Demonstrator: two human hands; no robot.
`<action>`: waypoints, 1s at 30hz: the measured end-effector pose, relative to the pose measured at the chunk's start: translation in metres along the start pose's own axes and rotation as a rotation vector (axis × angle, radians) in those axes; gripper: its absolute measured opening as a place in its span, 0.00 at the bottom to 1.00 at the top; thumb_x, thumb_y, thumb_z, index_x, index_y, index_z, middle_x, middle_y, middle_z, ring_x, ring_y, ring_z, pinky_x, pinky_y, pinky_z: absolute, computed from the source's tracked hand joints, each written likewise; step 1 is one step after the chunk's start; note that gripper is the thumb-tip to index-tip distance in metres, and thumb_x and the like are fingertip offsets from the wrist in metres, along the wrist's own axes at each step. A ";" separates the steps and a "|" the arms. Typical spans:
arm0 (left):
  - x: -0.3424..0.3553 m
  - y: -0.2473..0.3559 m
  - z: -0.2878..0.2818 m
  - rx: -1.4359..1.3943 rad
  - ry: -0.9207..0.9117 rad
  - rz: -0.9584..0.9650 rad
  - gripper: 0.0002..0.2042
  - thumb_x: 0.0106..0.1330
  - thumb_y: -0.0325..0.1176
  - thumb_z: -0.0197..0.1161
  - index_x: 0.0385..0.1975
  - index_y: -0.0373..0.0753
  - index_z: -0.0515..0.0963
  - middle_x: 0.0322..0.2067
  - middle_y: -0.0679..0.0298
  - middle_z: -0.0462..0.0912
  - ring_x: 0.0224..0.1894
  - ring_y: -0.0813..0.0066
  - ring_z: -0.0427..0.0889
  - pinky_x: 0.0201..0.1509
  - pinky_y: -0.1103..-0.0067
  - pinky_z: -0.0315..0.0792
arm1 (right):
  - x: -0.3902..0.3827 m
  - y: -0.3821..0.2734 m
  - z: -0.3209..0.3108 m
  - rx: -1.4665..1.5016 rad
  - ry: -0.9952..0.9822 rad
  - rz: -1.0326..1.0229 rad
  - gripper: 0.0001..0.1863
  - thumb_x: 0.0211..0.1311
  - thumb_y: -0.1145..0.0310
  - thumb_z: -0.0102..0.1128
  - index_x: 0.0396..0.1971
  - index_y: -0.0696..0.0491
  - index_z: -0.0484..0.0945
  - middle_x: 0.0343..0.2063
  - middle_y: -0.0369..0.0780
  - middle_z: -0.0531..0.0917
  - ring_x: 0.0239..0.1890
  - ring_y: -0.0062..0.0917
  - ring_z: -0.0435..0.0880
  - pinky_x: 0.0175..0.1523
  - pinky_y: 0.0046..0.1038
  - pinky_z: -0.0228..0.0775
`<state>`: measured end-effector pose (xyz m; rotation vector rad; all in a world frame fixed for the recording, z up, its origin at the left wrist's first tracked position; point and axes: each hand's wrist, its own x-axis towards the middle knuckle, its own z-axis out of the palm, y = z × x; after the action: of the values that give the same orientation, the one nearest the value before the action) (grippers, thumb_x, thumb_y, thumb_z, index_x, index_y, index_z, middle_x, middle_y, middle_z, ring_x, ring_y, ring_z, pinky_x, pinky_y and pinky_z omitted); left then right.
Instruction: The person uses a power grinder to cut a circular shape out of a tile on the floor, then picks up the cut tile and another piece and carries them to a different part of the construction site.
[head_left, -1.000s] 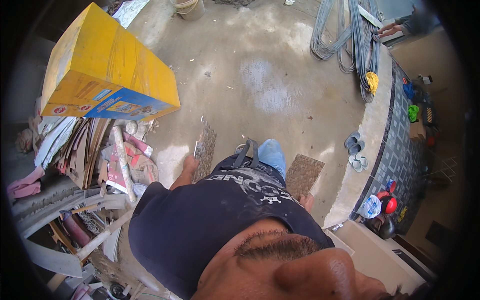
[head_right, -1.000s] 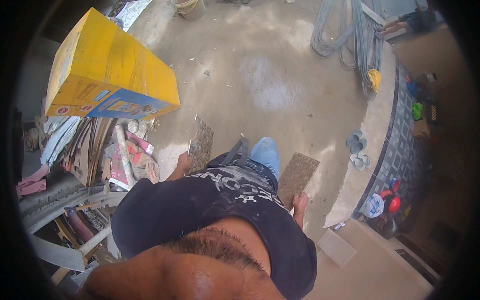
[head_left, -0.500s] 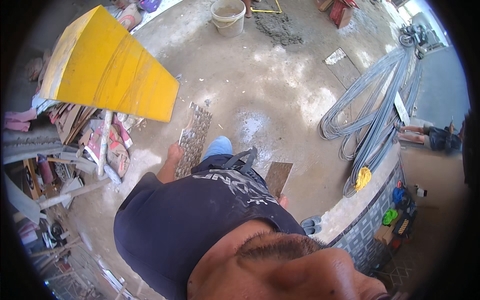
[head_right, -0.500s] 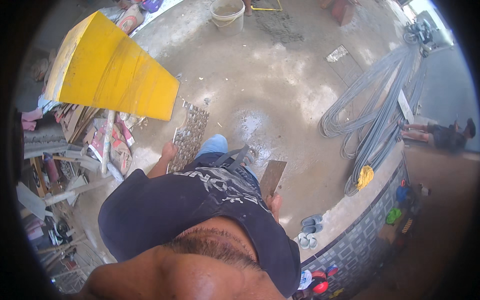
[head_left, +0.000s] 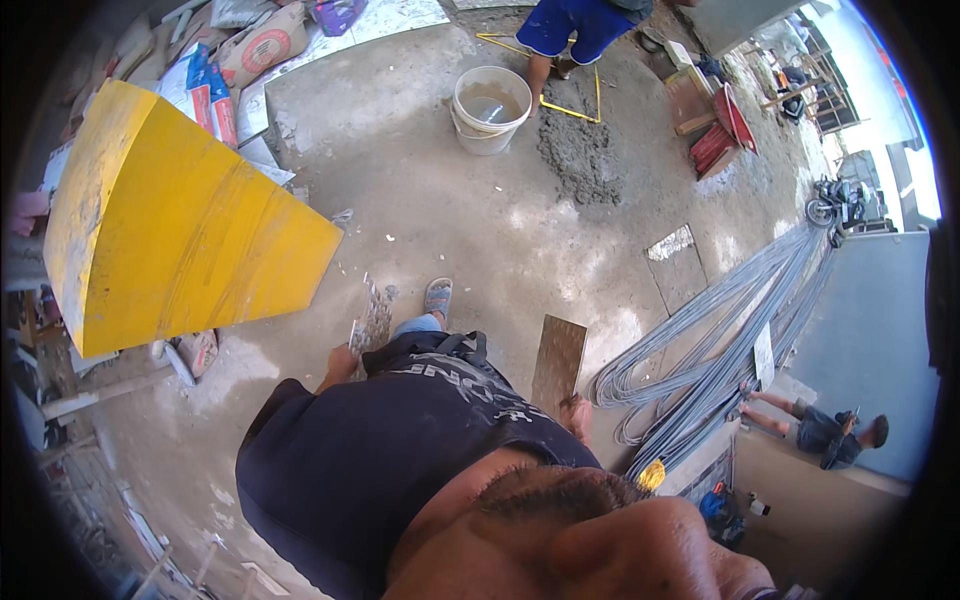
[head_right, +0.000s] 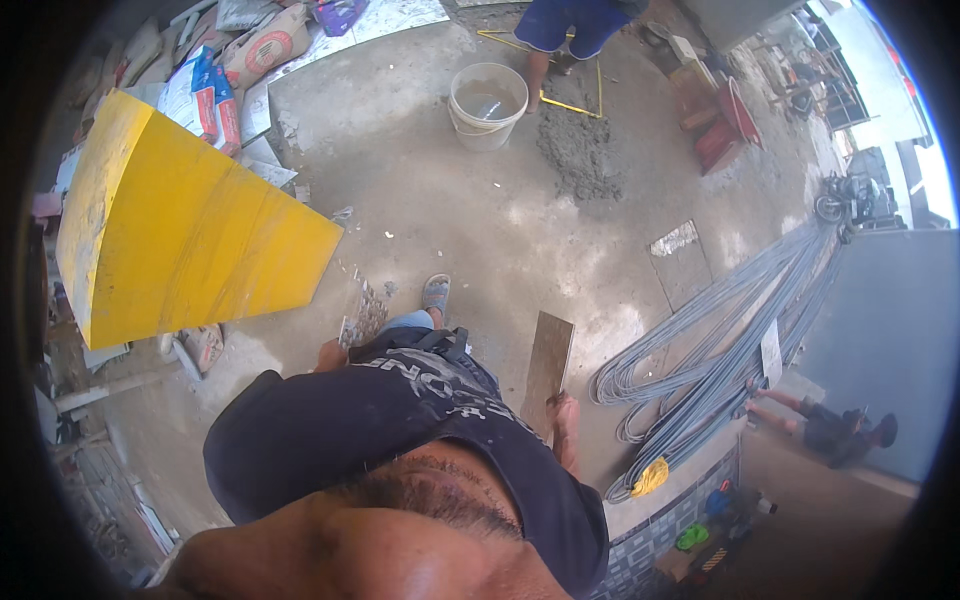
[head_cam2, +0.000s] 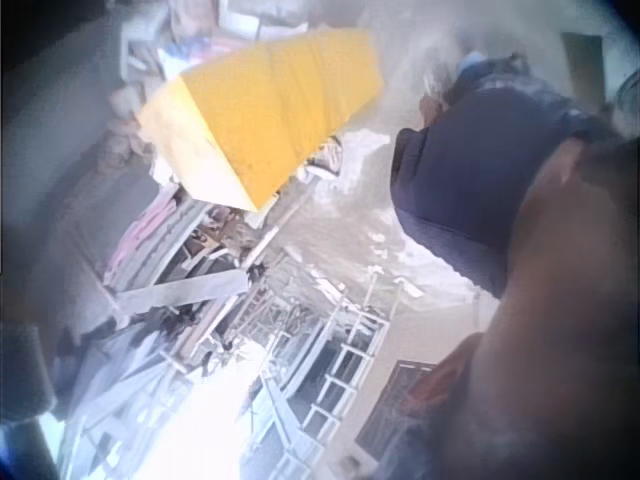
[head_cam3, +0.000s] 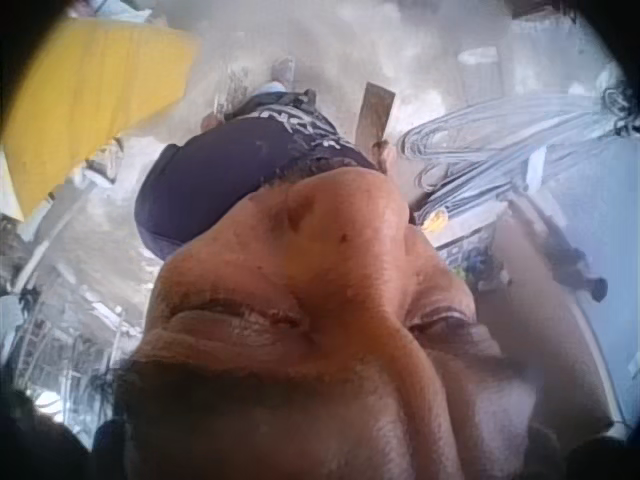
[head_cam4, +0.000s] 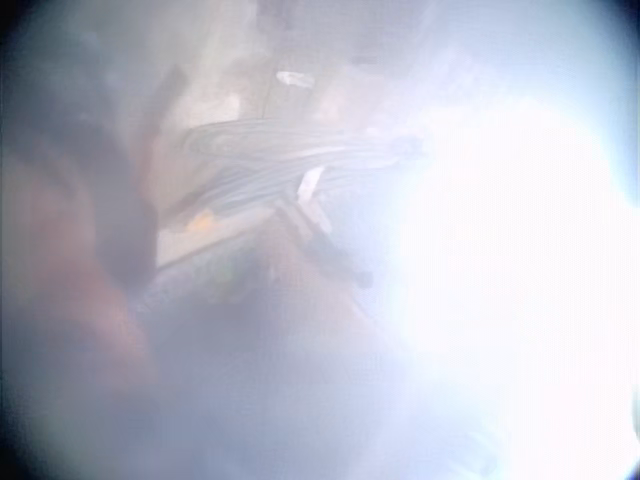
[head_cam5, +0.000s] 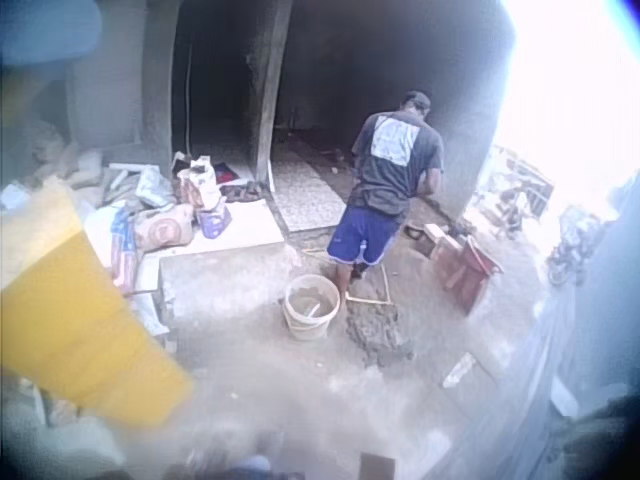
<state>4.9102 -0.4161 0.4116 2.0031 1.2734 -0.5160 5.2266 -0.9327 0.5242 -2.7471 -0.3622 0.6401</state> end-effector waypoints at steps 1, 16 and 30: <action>0.024 0.008 -0.011 0.022 0.012 -0.040 0.15 0.61 0.35 0.58 0.45 0.38 0.82 0.41 0.44 0.85 0.46 0.43 0.84 0.49 0.57 0.77 | 0.027 -0.017 -0.006 0.023 0.030 -0.024 0.13 0.54 0.66 0.58 0.32 0.60 0.82 0.26 0.58 0.83 0.33 0.54 0.85 0.37 0.48 0.77; 0.201 0.134 -0.159 -0.210 0.356 -0.090 0.16 0.55 0.37 0.62 0.41 0.34 0.80 0.31 0.41 0.84 0.37 0.42 0.85 0.44 0.56 0.78 | 0.403 -0.283 -0.079 -0.103 -0.233 -0.484 0.11 0.57 0.65 0.58 0.29 0.59 0.79 0.23 0.57 0.83 0.29 0.53 0.85 0.35 0.49 0.78; 0.345 0.217 -0.278 -0.332 0.408 -0.365 0.17 0.54 0.34 0.60 0.40 0.30 0.79 0.34 0.41 0.84 0.41 0.42 0.84 0.46 0.58 0.76 | 0.651 -0.554 -0.164 -0.156 -0.286 -0.619 0.14 0.54 0.67 0.56 0.37 0.61 0.80 0.27 0.59 0.83 0.33 0.56 0.85 0.42 0.51 0.77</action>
<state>5.2467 -0.0570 0.4504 1.6496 1.8571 -0.0428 5.7713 -0.2581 0.6008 -2.4582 -1.3062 0.8446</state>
